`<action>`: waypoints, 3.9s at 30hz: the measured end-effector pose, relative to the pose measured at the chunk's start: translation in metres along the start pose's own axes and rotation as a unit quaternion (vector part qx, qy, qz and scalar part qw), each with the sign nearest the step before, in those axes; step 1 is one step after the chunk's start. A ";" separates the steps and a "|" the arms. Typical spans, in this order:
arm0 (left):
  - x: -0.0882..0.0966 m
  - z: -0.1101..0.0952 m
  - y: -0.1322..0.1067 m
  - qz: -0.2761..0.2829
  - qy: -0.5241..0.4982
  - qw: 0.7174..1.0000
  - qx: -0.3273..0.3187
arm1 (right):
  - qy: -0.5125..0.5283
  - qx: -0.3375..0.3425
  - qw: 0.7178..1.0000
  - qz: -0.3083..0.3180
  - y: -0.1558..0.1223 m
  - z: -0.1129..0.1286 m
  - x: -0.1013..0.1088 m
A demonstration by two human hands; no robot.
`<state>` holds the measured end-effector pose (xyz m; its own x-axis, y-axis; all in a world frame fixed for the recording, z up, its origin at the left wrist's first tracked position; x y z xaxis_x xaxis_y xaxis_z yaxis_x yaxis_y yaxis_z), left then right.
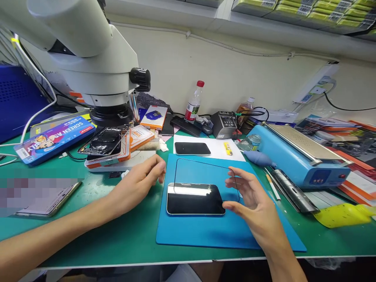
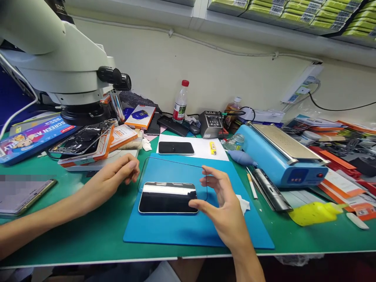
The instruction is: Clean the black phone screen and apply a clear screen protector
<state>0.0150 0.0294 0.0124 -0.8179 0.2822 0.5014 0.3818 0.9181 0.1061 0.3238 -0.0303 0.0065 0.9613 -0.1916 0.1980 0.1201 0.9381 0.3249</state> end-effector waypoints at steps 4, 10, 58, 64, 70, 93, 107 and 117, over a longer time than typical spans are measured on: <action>-0.009 0.004 -0.004 -0.028 0.003 1.000 0.007 | 0.042 -0.090 0.995 0.001 0.001 -0.005 0.003; -0.015 0.007 -0.002 -0.014 -0.059 0.998 0.028 | 0.047 -0.149 0.988 0.013 -0.003 -0.003 0.002; -0.012 -0.001 -0.006 0.092 0.227 0.967 -0.067 | -0.127 -0.141 0.971 0.147 0.003 -0.026 0.016; -0.012 -0.002 -0.005 0.105 0.209 0.972 -0.031 | -0.179 -0.107 0.967 0.148 0.002 -0.028 0.016; -0.014 -0.002 -0.005 0.097 0.201 0.974 -0.027 | -0.185 -0.110 0.962 0.166 0.004 -0.028 0.017; -0.020 0.010 -0.011 0.088 0.214 0.973 -0.020 | -0.245 -0.133 0.946 0.168 0.001 -0.008 0.012; -0.026 0.016 -0.015 0.036 0.223 0.973 -0.037 | -0.206 -0.134 0.956 0.161 -0.008 -0.009 0.011; -0.022 0.015 -0.010 0.107 0.244 0.964 -0.013 | -0.208 -0.158 0.950 0.173 -0.007 -0.011 0.011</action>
<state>0.0220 0.0183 -0.0128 -0.4214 0.2949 0.8576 0.5351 0.8443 -0.0274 0.3359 -0.0362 -0.0036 0.7843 0.1076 0.6110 -0.0527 0.9928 -0.1072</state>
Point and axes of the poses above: each hand's wrist, its own y-axis towards the middle knuckle, its own x-axis out of the back of the hand, z = x × y, the point moved 2 cm from there along y, towards the middle knuckle, and after that the axes turned 8 degrees about y, right-handed, at the moved point
